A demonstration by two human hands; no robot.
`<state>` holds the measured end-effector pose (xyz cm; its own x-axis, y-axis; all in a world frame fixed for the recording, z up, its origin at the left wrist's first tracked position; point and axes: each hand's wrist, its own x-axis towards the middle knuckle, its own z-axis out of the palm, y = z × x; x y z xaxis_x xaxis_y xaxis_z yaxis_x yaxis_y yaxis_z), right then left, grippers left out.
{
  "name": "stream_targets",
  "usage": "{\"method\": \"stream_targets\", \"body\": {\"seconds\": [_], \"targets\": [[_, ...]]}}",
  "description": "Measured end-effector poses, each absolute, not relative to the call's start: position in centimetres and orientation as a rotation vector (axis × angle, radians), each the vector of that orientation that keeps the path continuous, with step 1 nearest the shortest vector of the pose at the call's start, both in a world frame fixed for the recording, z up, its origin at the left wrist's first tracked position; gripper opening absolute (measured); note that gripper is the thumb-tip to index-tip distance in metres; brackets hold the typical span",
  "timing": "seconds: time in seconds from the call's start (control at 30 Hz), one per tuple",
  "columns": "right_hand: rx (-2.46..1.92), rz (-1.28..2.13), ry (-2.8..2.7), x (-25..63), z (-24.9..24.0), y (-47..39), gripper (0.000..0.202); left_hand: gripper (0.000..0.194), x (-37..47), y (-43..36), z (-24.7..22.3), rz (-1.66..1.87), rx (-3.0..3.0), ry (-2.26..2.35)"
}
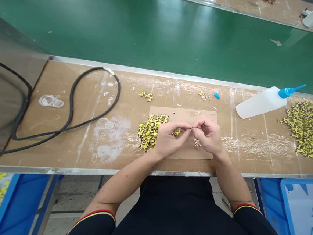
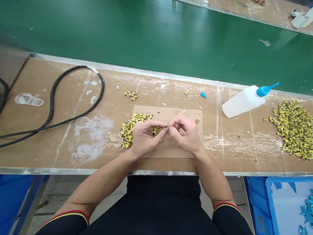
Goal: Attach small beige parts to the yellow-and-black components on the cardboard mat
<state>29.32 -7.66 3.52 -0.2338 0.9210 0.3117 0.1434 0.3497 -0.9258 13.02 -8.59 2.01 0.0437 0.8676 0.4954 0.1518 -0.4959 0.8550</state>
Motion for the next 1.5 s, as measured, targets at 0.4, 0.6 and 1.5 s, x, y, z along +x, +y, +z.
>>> {"method": "stream_targets", "body": {"seconds": [0.4,0.6,1.5], "targets": [[-0.959,1.201,-1.520,29.6,3.3,-8.0,0.027,0.016,12.5,-8.1,2.0,1.304,1.500,0.893],[-1.012,1.138,-1.457,30.3,3.8,-7.5,0.027,0.014,10.6,-6.4,1.8,1.420,1.588,1.031],[-1.443,0.654,-2.291,36.9,3.8,-5.5,0.011,0.014,1.5,-2.5,2.7,1.018,2.084,1.430]]}}
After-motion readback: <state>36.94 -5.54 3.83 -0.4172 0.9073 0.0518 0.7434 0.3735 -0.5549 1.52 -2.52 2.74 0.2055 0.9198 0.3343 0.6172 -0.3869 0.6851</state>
